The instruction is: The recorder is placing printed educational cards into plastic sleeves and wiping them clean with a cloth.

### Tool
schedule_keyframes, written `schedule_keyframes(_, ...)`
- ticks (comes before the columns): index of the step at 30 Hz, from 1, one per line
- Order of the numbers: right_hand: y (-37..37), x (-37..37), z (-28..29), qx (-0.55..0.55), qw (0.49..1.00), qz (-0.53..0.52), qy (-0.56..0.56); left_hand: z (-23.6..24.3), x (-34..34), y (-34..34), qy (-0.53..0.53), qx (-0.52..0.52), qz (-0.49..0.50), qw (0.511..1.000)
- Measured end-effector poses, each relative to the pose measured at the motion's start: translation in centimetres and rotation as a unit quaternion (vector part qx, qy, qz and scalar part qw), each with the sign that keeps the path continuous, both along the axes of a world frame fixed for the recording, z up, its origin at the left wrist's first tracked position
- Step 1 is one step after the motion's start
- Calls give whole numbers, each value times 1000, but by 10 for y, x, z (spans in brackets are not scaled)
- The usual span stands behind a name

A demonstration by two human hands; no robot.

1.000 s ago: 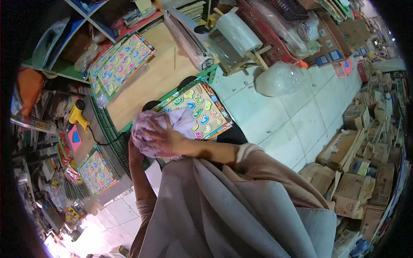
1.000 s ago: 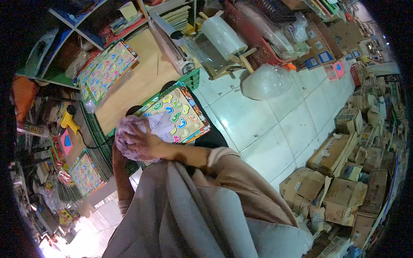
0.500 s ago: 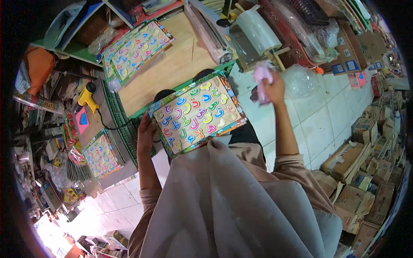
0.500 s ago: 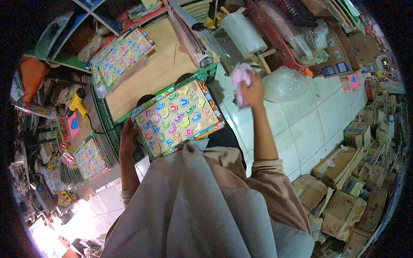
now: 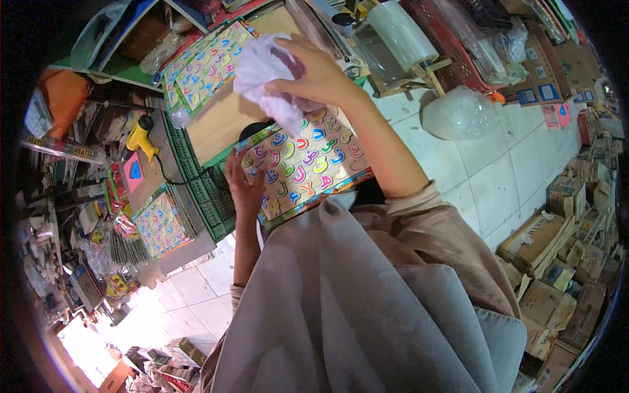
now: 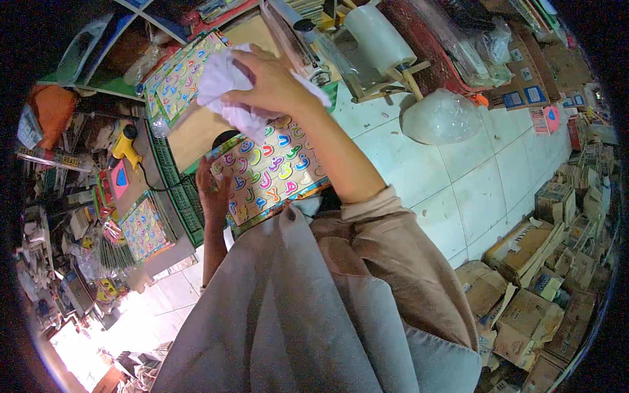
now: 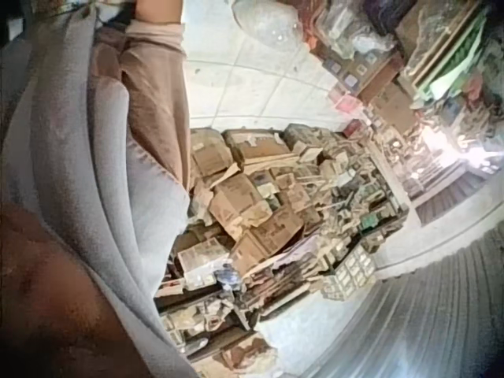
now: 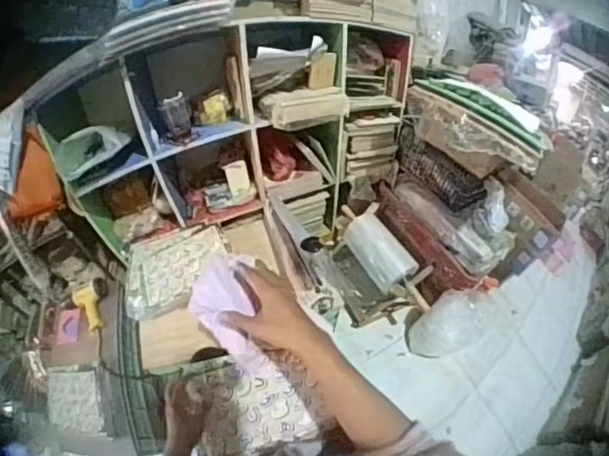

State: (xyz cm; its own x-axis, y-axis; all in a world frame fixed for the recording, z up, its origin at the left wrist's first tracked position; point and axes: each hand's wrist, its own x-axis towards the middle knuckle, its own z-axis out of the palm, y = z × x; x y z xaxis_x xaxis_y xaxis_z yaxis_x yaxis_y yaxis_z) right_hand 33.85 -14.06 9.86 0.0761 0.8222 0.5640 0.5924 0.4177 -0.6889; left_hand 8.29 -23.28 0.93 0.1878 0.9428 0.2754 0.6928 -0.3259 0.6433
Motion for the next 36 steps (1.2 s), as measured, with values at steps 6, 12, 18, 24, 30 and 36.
schedule_keyframes(6, -85, 147, -61, -253, 958, -121, 62, 5, 19, -8, 68, -29, -22, 997)
schedule_keyframes(12, -211, 261, -204, -390, 860, -297, 142, 16, 78, -22, 286, -53, -67, 954)
schedule_keyframes(18, -301, 271, -383, -527, 762, -366, 84, 2, 118, -22, 413, -129, -108, 895)
schedule_keyframes(24, -389, 212, -479, -686, 529, -466, 182, -10, 124, -19, 386, -86, -100, 913)
schedule_keyframes(30, -453, 212, -495, -767, 533, -354, 37, -18, 126, -13, 446, -31, -109, 888)
schedule_keyframes(36, -471, 251, -517, -761, 535, -357, -77, -23, 120, -3, 443, -83, -98, 887)
